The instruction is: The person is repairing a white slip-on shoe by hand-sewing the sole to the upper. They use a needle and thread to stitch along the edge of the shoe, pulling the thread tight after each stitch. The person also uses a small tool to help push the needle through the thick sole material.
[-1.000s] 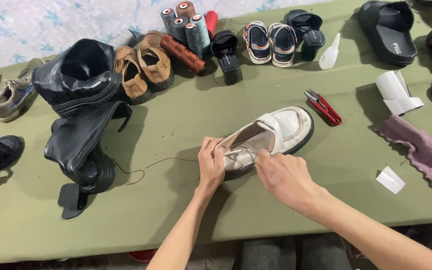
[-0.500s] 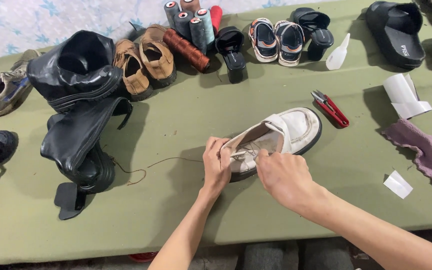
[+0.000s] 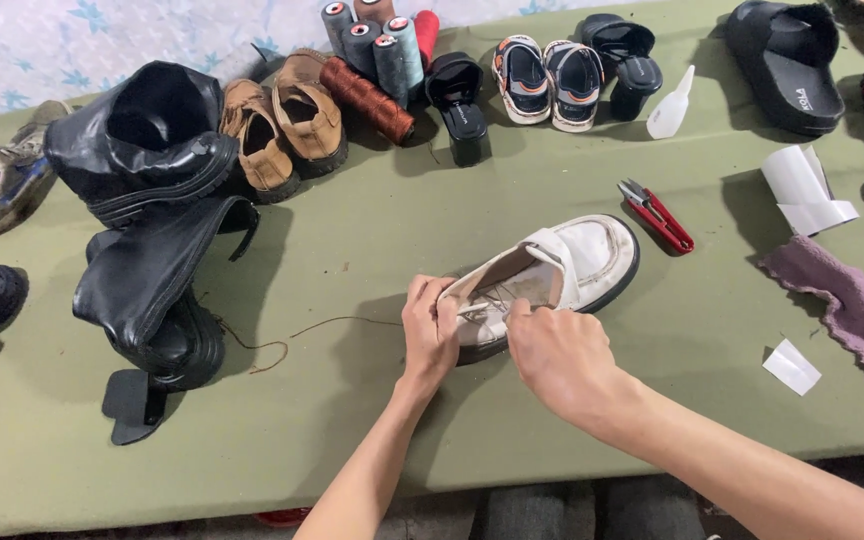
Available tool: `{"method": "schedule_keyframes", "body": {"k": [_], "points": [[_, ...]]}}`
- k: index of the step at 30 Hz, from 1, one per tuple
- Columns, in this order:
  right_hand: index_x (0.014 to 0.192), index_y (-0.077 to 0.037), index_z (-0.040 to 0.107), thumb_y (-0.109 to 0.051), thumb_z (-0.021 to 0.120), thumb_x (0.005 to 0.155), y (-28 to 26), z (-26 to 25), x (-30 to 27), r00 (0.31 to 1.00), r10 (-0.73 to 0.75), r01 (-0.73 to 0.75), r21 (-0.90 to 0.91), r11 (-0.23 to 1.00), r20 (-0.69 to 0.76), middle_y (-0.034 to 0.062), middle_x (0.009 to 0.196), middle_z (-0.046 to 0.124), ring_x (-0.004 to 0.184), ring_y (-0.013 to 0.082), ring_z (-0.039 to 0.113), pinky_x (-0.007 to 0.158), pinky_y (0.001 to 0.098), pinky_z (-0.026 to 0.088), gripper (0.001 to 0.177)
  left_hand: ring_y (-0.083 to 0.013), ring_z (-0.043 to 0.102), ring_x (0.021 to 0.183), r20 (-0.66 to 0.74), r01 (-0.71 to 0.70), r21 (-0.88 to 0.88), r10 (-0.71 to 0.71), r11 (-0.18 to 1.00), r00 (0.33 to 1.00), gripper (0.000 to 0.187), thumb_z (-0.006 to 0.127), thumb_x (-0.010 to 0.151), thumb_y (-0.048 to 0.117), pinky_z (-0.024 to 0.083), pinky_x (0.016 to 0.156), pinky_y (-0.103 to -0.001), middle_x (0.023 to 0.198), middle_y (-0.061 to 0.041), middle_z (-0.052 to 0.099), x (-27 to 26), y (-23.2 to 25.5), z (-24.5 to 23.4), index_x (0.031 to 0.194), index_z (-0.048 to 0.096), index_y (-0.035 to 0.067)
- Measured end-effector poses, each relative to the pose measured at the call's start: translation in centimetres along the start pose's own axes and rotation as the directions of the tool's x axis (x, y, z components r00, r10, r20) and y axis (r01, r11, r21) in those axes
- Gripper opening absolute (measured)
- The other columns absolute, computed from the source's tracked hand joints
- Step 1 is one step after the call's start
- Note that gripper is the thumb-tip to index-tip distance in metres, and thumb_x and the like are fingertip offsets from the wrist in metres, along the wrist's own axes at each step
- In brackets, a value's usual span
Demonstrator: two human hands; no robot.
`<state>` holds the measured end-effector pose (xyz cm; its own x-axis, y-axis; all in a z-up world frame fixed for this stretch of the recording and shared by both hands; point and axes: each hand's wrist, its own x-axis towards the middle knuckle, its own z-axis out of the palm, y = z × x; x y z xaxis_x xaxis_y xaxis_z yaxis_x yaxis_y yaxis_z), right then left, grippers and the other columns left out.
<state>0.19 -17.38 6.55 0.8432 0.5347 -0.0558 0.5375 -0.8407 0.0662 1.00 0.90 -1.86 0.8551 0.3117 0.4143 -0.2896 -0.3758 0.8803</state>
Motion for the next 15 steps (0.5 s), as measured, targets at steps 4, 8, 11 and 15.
{"method": "schedule_keyframes", "body": {"k": [4,8,11,15], "points": [[0.083,-0.008,0.057,-0.012,0.051,0.093,-0.2,-0.4,0.6,0.999,-0.025,0.023,-0.044,0.999,-0.042,0.0074,0.058,0.062,0.058,0.0321,0.072,0.055,0.0497,0.058,0.012,-0.0322,0.064,0.092,-0.007,-0.001,0.001,0.001,1.000,1.000,0.028,0.049,0.092,0.023,0.051,0.090,-0.041,0.090,-0.014,0.059,0.0,-0.8,0.2,0.099,0.072,0.008],[0.080,-0.004,0.059,-0.006,0.053,0.089,0.0,-1.7,0.9,0.999,-0.048,0.048,-0.008,0.999,0.004,0.0080,0.055,0.061,0.055,0.0312,0.071,0.050,0.0489,0.057,0.011,-0.0329,0.064,0.092,0.003,-0.008,0.009,0.008,1.000,1.000,0.029,0.049,0.092,0.024,0.052,0.088,-0.042,0.090,-0.014,0.059,0.0,-1.1,0.1,0.099,0.072,0.007],[0.081,-0.004,0.059,-0.006,0.053,0.089,0.2,-2.6,0.8,0.999,-0.051,0.051,-0.001,0.999,0.009,0.0072,0.053,0.059,0.053,0.0299,0.071,0.050,0.0485,0.057,0.010,-0.0321,0.065,0.091,0.002,-0.009,0.013,0.009,1.000,1.000,0.029,0.049,0.092,0.023,0.052,0.088,-0.041,0.090,-0.014,0.059,0.0,-0.6,-0.1,0.099,0.072,0.007],[0.082,-0.003,0.060,-0.007,0.053,0.090,0.3,-2.9,0.5,0.998,-0.061,0.061,0.004,0.998,0.022,0.0076,0.053,0.059,0.054,0.0294,0.071,0.052,0.0494,0.058,0.011,-0.0327,0.065,0.090,0.004,-0.024,0.012,0.023,1.000,1.000,0.030,0.048,0.092,0.023,0.053,0.086,-0.042,0.090,-0.014,0.060,0.0,-0.7,0.0,0.100,0.072,0.007]]}}
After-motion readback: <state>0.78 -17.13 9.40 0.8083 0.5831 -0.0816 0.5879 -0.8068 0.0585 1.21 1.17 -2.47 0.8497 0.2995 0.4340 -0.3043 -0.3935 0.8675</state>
